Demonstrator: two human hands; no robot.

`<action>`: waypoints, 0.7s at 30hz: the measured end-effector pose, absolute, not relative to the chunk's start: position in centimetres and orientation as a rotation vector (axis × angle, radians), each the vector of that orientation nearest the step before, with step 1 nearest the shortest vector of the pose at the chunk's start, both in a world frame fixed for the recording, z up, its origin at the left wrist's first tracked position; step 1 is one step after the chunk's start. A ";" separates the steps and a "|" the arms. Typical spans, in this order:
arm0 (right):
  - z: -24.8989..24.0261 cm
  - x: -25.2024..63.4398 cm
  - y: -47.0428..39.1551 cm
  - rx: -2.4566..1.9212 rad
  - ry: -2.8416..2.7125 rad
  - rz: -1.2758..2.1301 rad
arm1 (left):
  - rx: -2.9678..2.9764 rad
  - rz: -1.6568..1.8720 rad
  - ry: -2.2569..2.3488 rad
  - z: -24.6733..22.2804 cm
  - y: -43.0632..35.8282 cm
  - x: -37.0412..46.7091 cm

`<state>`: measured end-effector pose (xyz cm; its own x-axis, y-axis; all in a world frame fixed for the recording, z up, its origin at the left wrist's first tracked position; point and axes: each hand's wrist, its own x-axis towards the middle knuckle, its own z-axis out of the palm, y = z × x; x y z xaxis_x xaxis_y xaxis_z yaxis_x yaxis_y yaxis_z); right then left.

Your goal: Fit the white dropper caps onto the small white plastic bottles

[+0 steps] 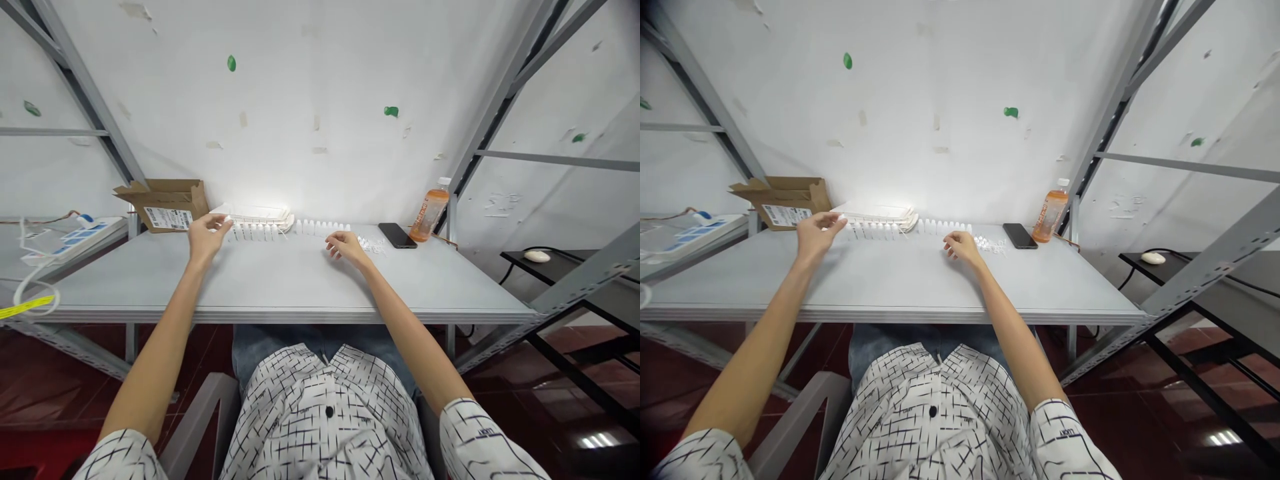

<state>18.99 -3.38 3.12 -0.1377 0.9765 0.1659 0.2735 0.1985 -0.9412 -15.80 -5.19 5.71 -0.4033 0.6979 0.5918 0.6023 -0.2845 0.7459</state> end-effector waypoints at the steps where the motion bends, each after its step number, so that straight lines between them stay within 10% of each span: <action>1: 3.1 19.0 -3.4 -1.223 -1.594 0.995 | 1.674 1.806 1.867 5.5 -5.3 -16.7; 21: 2.6 19.1 -3.3 -1.261 -1.709 0.918 | 1.642 1.393 2.372 3.0 -5.4 -20.4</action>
<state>19.05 -3.27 2.61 -0.1784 0.9670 0.1819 0.3823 0.2384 -0.8928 -20.35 -5.44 3.00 -0.4734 0.7312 0.4912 0.7851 0.0974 0.6116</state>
